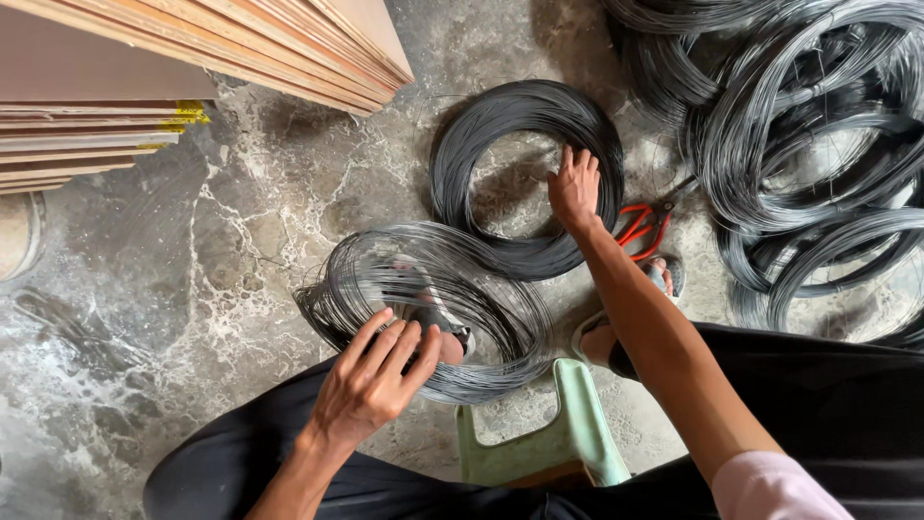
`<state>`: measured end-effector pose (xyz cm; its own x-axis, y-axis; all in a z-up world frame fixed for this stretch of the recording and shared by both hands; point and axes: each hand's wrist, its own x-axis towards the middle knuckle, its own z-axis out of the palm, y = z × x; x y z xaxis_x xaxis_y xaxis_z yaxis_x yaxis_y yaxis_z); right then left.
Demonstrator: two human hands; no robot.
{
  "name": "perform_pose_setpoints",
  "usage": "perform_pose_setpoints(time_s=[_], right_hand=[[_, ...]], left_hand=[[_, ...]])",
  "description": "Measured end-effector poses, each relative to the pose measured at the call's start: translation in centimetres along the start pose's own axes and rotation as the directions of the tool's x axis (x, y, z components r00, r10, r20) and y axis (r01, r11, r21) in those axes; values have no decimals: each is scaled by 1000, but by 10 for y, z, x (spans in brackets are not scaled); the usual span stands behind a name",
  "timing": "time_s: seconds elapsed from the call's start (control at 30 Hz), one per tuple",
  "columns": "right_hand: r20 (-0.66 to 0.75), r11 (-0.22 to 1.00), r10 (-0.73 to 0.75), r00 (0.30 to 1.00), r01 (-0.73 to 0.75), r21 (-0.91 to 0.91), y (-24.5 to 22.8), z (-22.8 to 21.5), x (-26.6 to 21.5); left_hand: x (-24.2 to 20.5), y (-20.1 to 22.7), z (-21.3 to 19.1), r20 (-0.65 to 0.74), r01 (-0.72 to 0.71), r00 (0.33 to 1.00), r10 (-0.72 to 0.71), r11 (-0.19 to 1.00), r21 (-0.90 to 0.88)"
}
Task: The person sits on a small stool and coils a length of black wire by hand. They pull wire from a larger coil on the floor and wrap it into a smaller, tighter coil held in their left hand.
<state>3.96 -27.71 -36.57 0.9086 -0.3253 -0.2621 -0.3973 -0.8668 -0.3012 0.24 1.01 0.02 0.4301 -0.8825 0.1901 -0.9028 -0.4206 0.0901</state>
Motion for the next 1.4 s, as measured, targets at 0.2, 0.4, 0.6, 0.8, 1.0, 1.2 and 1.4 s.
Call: perform_pose_setpoints(time_s=[0.2,0.4,0.6,0.8,1.0,1.2,1.4], right_hand=[[-135,996,-67,989,74,50,-2,0,-5],[263,841,69,962,-198,503,-30,-65,-35],[355,461,-45,934,-296,837,-58,-119,-95],[374,230,-278,885,-316,920,-124,-192,-156],[355,612,-456,816,-3,791,-161,-229,-206],[170,514,-593,787,208,832,-169,-260,-217],[216,509,-628,747,185,841,-163,-287,-215]], left_hand=[[1,-2,2,0,0,1000,0,1000,22],[-1,-1,-4,12,-14,1000,14,999,49],[-14,3,16,-136,-22,990,32,997,74],[-23,4,31,-123,-53,990,65,993,102],[-17,11,26,-183,27,983,-5,992,120],[-9,16,15,-211,89,976,-57,985,145],[-32,6,53,-117,1,993,17,989,151]])
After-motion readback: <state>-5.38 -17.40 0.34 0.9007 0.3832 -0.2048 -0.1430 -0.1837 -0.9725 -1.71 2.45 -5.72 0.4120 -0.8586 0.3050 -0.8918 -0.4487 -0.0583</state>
